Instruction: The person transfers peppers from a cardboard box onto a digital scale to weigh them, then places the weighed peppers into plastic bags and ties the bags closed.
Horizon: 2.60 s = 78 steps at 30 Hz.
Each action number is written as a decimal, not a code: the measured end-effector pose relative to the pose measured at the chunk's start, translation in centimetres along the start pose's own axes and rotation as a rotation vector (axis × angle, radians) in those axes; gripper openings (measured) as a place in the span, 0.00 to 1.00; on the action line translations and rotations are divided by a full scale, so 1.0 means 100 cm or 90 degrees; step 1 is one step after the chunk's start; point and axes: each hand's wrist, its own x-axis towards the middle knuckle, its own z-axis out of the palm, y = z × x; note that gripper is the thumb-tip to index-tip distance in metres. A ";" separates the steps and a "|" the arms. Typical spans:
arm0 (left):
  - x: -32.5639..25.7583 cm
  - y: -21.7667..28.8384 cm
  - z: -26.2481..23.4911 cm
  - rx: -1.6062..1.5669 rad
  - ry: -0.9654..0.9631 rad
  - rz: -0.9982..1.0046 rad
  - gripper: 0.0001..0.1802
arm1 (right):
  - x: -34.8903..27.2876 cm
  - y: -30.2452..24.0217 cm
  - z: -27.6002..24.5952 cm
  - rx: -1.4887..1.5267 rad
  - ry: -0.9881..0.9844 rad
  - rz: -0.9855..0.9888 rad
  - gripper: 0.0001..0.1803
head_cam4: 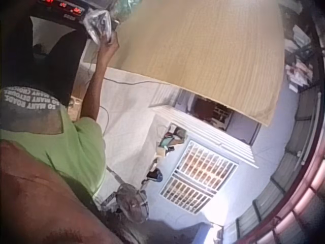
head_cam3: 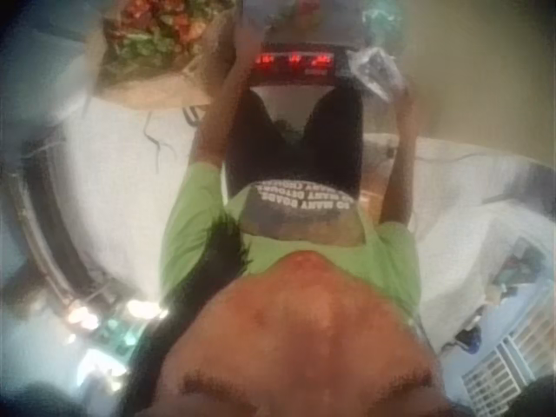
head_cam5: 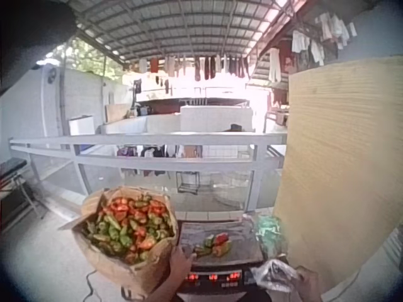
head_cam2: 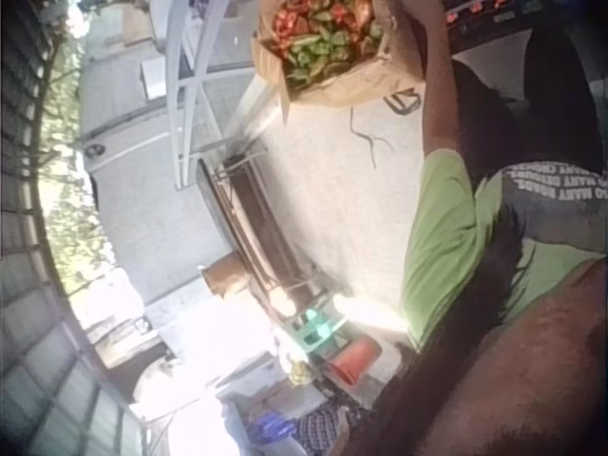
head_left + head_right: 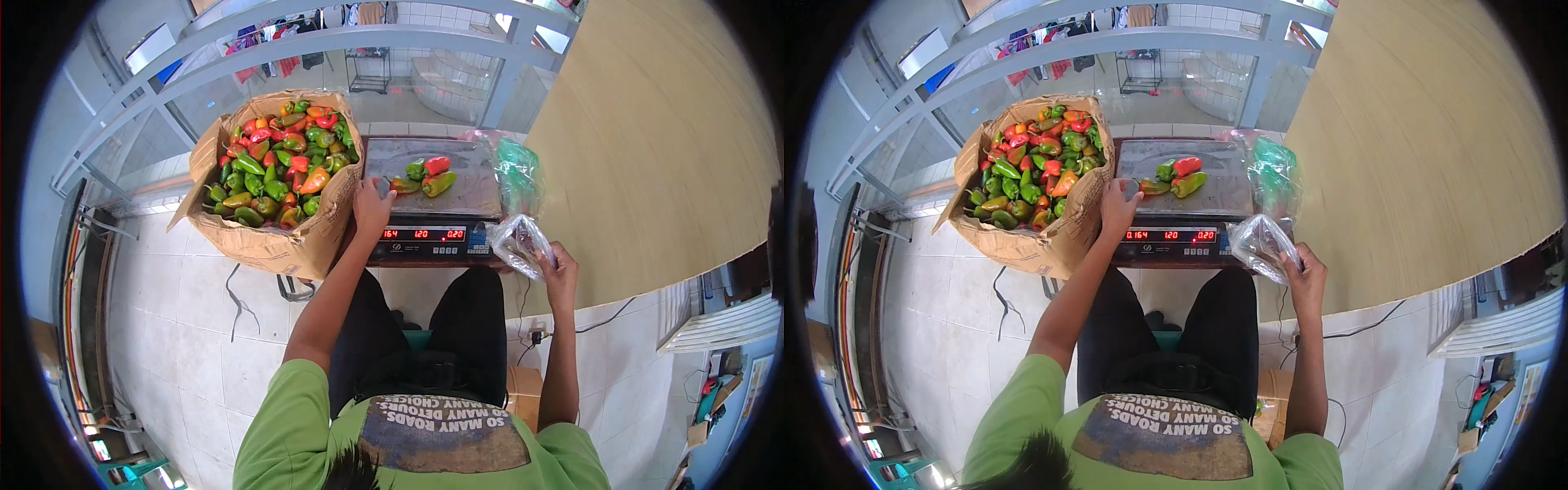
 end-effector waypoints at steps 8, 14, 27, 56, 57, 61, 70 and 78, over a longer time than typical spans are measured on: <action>-0.055 0.078 -0.051 -0.346 -0.269 0.111 0.22 | 0.001 -0.010 0.025 -0.101 -0.115 -0.184 0.06; -0.098 0.065 -0.067 -0.158 -0.343 0.271 0.15 | 0.015 -0.025 0.085 -0.076 -0.304 -0.311 0.10; -0.100 0.012 -0.075 -0.212 -0.189 0.054 0.09 | 0.093 -0.027 0.186 -0.107 -0.080 -0.300 0.16; -0.078 0.024 -0.046 -0.200 -0.133 0.041 0.08 | 0.121 0.041 0.178 0.578 0.031 0.239 0.13; -0.078 0.022 -0.046 -0.197 -0.130 0.038 0.08 | 0.116 0.033 0.169 0.580 0.026 0.240 0.13; -0.074 0.023 -0.045 -0.221 -0.135 0.034 0.06 | 0.085 0.000 0.108 0.738 -0.218 0.175 0.13; -0.063 0.047 -0.046 -0.307 -0.246 0.134 0.10 | 0.048 -0.026 0.075 0.366 -0.461 0.008 0.17; -0.069 0.048 -0.043 -0.450 -0.265 0.144 0.11 | 0.027 -0.015 0.109 0.409 -0.484 0.019 0.13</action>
